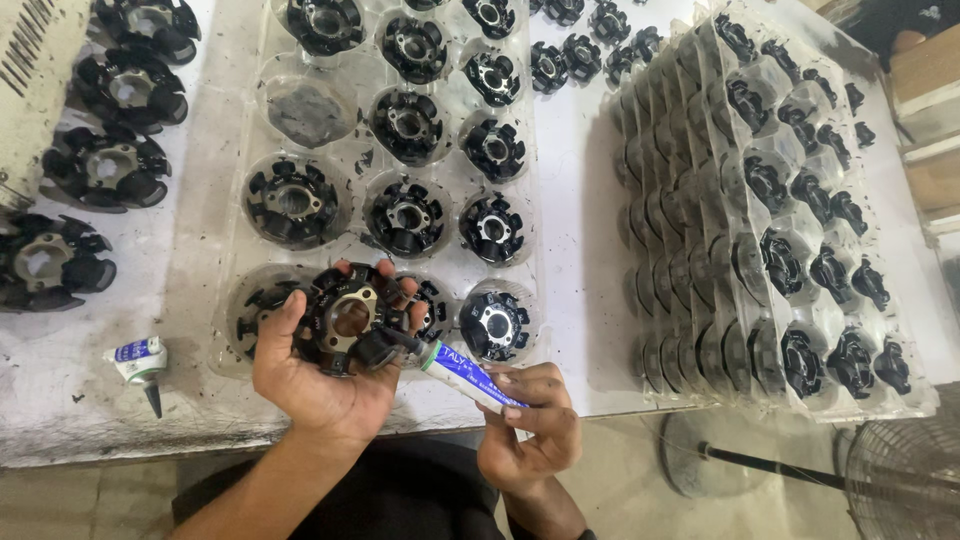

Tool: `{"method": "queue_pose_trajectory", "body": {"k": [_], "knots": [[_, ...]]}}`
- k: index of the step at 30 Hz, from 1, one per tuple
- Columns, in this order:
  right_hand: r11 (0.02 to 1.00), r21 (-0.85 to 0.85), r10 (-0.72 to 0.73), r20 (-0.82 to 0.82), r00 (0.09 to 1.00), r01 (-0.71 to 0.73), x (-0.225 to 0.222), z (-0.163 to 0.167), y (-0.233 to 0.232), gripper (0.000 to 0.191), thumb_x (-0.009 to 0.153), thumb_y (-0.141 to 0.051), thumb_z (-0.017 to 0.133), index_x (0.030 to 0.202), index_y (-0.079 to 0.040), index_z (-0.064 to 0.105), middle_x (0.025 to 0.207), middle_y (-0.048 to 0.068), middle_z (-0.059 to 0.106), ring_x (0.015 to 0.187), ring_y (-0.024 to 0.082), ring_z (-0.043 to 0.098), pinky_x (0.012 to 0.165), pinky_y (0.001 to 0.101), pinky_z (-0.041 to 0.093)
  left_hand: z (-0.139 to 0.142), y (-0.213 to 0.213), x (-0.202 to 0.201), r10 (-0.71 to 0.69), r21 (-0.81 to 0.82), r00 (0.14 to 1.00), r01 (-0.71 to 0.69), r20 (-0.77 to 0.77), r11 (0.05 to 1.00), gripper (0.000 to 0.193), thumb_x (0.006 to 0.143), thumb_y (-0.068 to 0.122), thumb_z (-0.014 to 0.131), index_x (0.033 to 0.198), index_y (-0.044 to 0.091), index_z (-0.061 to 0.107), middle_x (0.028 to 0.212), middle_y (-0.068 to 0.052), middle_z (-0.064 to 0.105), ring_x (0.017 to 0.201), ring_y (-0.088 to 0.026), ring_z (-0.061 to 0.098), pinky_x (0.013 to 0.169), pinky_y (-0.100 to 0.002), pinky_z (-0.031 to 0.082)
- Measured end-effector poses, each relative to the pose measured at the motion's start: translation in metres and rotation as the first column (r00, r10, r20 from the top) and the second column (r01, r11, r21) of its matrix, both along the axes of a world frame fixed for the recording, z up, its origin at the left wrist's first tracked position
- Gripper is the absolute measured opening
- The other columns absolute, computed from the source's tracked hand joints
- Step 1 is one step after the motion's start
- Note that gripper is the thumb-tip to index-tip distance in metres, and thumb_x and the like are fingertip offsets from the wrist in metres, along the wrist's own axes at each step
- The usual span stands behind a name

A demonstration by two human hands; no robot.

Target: The person holds a black plastic rotor-like part in one hand and squeezes adhesive from a tube onto its hub with the other hand, then places the part into a plastic tray. Between parts, the person wipes the tube nozzle with a rag and continues applying adhesive to more parts one at a time.

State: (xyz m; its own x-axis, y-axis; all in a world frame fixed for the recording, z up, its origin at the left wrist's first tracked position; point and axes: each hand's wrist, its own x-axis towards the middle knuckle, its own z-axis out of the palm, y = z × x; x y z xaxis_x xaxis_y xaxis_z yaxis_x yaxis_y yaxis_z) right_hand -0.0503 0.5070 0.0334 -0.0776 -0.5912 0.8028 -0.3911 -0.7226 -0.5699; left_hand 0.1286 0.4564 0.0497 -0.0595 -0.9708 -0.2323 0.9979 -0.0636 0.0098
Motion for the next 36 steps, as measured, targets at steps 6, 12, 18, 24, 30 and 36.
{"method": "queue_pose_trajectory", "body": {"k": [6,12,18,24,30,36], "knots": [[0.999,0.039,0.021,-0.042,0.999,-0.019,0.000,0.008,0.001,0.037,0.080,0.021,0.070,0.096,-0.005,0.049,0.095,0.015,0.065,0.088,0.024,0.068,0.079,0.0442,0.070,0.001,-0.002,0.000,-0.029,0.025,0.998,0.031,-0.052,0.999,0.043,0.089,0.038,0.065,0.116,0.005,0.062,0.121,-0.022,0.065,0.116,-0.043,0.063,0.099,-0.056,0.054],[0.995,0.101,-0.020,-0.020,1.000,0.022,-0.003,0.011,0.002,0.034,0.084,0.017,0.071,0.100,-0.005,0.051,0.096,0.015,0.065,0.087,0.022,0.067,0.079,0.0398,0.067,0.004,-0.015,0.003,-0.048,0.089,0.998,0.043,0.047,0.995,0.044,0.088,0.042,0.062,0.112,0.006,0.061,0.117,-0.021,0.066,0.111,-0.042,0.066,0.095,-0.055,0.057],[0.992,0.108,0.021,0.327,0.945,-0.059,-0.022,0.002,-0.003,0.031,0.090,0.007,0.076,0.105,-0.007,0.053,0.102,0.014,0.067,0.094,0.022,0.062,0.088,0.0339,0.052,-0.023,-0.133,0.042,0.122,-0.159,0.864,-0.050,0.489,0.986,0.038,0.093,0.042,0.056,0.108,0.007,0.057,0.103,-0.015,0.066,0.100,-0.040,0.072,0.077,-0.051,0.062],[0.985,0.112,0.072,0.421,0.904,-0.131,-0.031,-0.006,-0.003,0.031,0.090,0.007,0.078,0.106,-0.006,0.054,0.104,0.014,0.068,0.096,0.021,0.060,0.092,0.0347,0.049,-0.043,-0.272,0.085,0.338,-0.341,-0.072,-0.036,0.938,0.939,0.021,0.104,0.031,0.068,0.108,0.010,0.072,0.103,-0.008,0.070,0.094,-0.023,0.069,0.086,-0.038,0.054],[0.985,0.143,0.018,0.446,0.895,-0.092,-0.043,-0.014,0.002,0.031,0.092,0.008,0.076,0.110,-0.005,0.055,0.108,0.016,0.067,0.100,0.023,0.064,0.091,0.0359,0.053,-0.017,-0.279,0.095,0.310,-0.184,-0.811,0.251,0.496,0.950,0.026,0.084,0.012,0.067,0.101,0.022,0.083,0.095,-0.013,0.077,0.086,-0.034,0.071,0.075,-0.043,0.055],[0.942,0.231,0.010,0.708,0.706,-0.244,-0.051,-0.016,-0.002,0.028,0.092,0.006,0.069,0.113,-0.004,0.054,0.116,0.018,0.064,0.099,0.028,0.068,0.074,0.0425,0.062,-0.008,-0.300,0.089,0.319,-0.203,-0.926,0.279,0.201,0.939,0.026,0.101,0.039,0.068,0.108,0.017,0.080,0.126,-0.028,0.065,0.128,-0.049,0.047,0.102,-0.066,0.042]]}}
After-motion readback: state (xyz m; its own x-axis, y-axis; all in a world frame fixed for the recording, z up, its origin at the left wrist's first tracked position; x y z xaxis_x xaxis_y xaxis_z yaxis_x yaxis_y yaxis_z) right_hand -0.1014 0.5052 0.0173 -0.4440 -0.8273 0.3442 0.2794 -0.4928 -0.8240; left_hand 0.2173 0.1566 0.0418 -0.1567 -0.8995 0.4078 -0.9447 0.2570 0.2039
